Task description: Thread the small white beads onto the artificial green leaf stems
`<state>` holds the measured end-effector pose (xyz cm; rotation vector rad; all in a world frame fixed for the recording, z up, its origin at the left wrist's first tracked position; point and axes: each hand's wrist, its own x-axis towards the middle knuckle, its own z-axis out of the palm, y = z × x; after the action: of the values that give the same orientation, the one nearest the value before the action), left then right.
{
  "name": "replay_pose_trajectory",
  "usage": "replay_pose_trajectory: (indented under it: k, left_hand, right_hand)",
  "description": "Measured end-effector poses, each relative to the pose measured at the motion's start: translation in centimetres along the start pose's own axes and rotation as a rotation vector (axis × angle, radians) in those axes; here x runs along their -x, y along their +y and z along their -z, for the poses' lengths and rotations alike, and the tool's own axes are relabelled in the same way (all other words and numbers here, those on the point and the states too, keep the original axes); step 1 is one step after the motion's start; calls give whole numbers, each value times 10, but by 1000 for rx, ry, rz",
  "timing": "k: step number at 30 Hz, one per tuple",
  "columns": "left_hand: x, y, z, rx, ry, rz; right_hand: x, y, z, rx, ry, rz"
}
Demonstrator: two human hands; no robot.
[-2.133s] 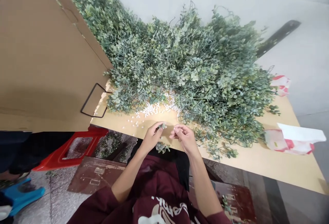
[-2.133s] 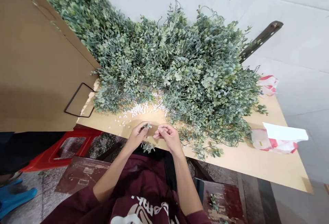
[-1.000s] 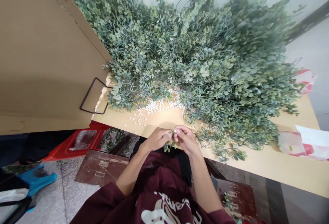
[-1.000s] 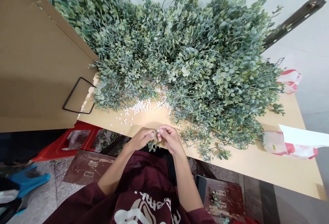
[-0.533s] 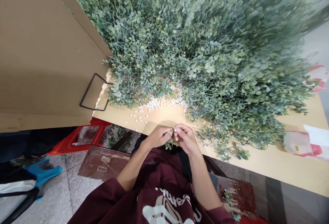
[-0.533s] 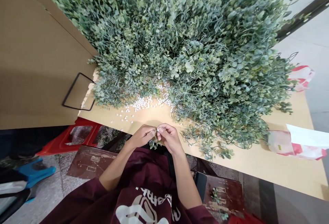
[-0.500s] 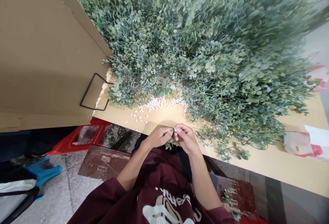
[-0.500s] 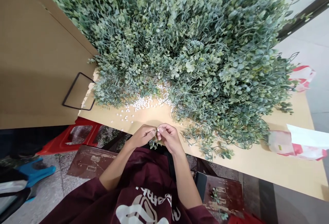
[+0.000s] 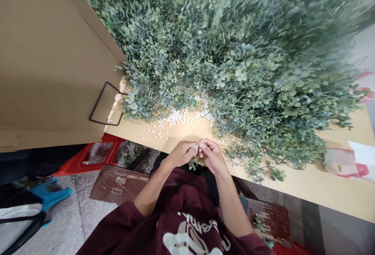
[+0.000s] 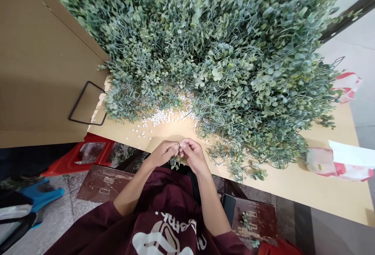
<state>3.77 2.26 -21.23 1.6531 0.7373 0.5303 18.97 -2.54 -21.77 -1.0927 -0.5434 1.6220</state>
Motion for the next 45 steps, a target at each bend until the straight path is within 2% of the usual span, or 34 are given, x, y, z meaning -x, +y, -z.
replay_pose_trajectory:
  k: [12,20,31,35,37,41,42,43,45]
  left_hand:
    - [-1,3,0,-56,3,-27]
    - [-2,1,-1,-98,10,-18]
    - [-4,4,-2,-26,43,8]
    - [-15,6,8,51,25,4]
    - [-24,6,17,9,114,-18]
    - [-36,0,35,-150,554,-76]
    - [-36,-2,38,-180,628,-92]
    - [-36,-4,40,-210,663,-102]
    - [-34,-8,42,-283,652,-109]
  right_hand:
    - [0,0,-3,-16,10,24]
    - [0,3,-6,30,71,49]
    - [-6,-2,-6,29,52,71]
    - [-18,-10,-6,10,6,124]
    - [-27,-15,-5,68,19,194]
    - [-33,-27,0,378,79,317]
    - [-31,-29,2,468,75,340]
    - [-27,-30,3,554,60,361]
    - [-16,-30,4,717,9,388]
